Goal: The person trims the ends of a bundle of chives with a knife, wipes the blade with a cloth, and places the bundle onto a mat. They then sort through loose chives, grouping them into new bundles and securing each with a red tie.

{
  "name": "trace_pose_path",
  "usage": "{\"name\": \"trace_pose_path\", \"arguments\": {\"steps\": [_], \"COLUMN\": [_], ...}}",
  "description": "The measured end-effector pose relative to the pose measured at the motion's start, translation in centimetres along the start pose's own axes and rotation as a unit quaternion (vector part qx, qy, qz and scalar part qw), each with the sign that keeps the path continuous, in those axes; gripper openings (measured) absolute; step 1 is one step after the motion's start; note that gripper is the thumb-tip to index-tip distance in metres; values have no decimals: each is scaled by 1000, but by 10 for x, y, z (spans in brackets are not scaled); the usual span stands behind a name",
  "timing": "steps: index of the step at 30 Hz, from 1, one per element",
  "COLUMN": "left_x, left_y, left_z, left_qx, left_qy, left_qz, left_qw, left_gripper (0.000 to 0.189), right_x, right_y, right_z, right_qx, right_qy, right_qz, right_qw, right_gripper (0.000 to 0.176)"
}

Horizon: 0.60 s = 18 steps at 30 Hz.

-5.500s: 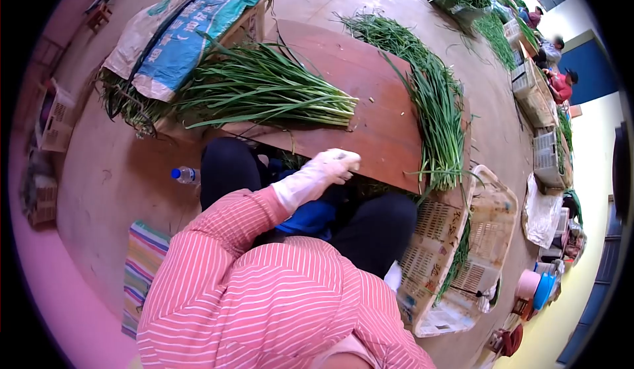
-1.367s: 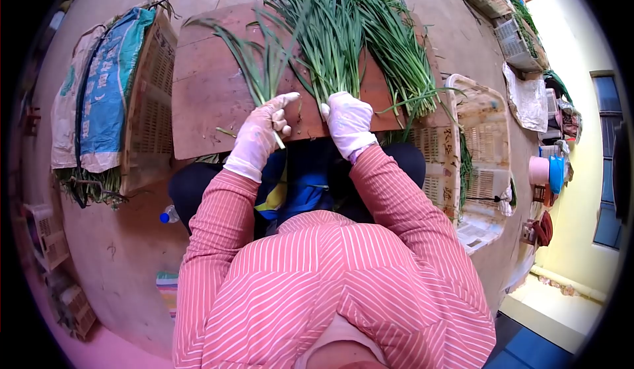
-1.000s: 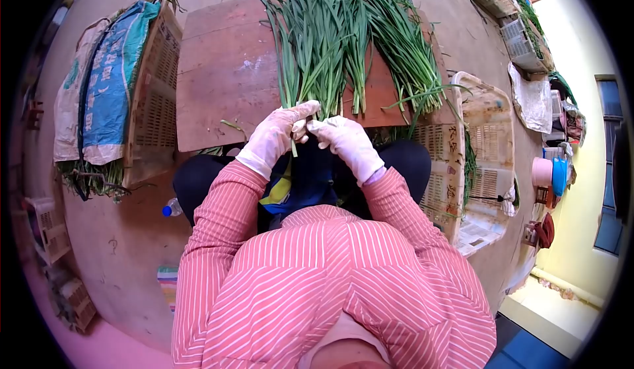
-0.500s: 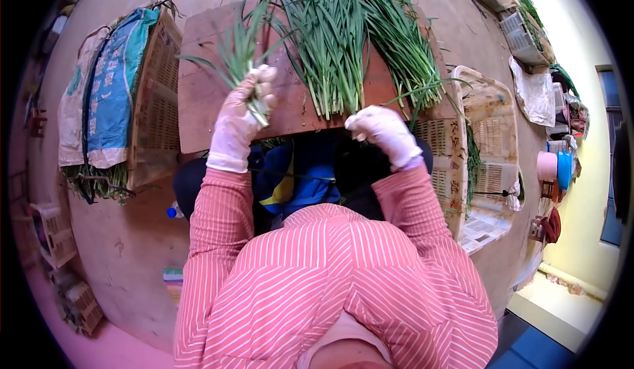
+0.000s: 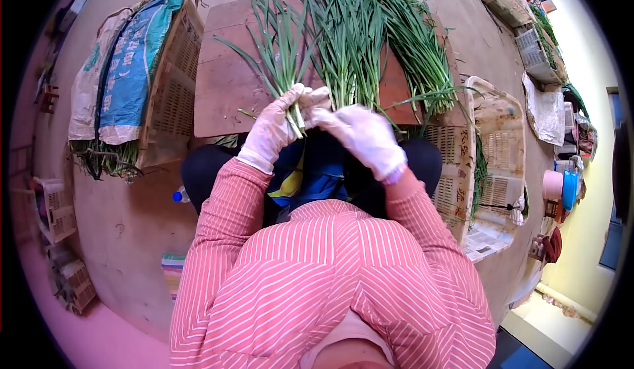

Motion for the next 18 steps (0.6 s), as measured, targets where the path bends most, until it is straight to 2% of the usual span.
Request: {"name": "trace_pose_path", "arguments": {"steps": [1,3,4,5,7,8,9,11,12,13,16,18], "left_x": [2,-6,-2,0,1,2,1,-1,-5,-10,-12,-12], "left_y": [-2,10,13,17,27,23,19,13,15,20,16,4], "left_z": [8,18,18,16,16,15,13,5,-2,-9,-19,-28], "left_qx": [10,89,-59,-58,-125,-124,-106,-69,-36,-40,-83,-99], "left_qy": [47,118,99,96,124,122,91,26,33,-2,-24,-60], "left_qz": [45,25,16,13,-7,-9,-25,-58,-42,-69,-110,-29], "left_qw": [998,989,993,994,984,985,990,996,998,997,990,993], "left_gripper": [35,38,40,40,43,43,40,37,35,34,34,30], "right_x": [-9,-17,-24,-23,-17,-13,-10,0,6,10,6,9], "right_y": [-32,-59,-84,-85,-88,-87,-85,-83,-85,-88,-89,-91], "right_z": [-2,6,-3,-1,5,8,10,10,8,6,10,13], "right_qx": [-179,-173,-212,-212,-292,-340,-340,-382,-377,-413,-449,-437], "right_qy": [-30,-72,-50,-48,-82,-98,-97,-148,-181,-178,-143,-150], "right_qz": [100,166,205,208,282,291,293,327,377,357,309,296], "right_qw": [978,968,954,953,910,889,888,852,826,819,826,836], "right_gripper": [43,43,40,40,38,36,36,35,35,37,42,44]}}
Point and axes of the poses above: each hand's wrist, its own x-axis away from the middle knuckle, its own y-axis out of the back of the hand, z = x × y, the point moved 6 cm from there along -x, towards the middle knuckle, and after that the axes turned 7 degrees about x, right-handed, at the moved point
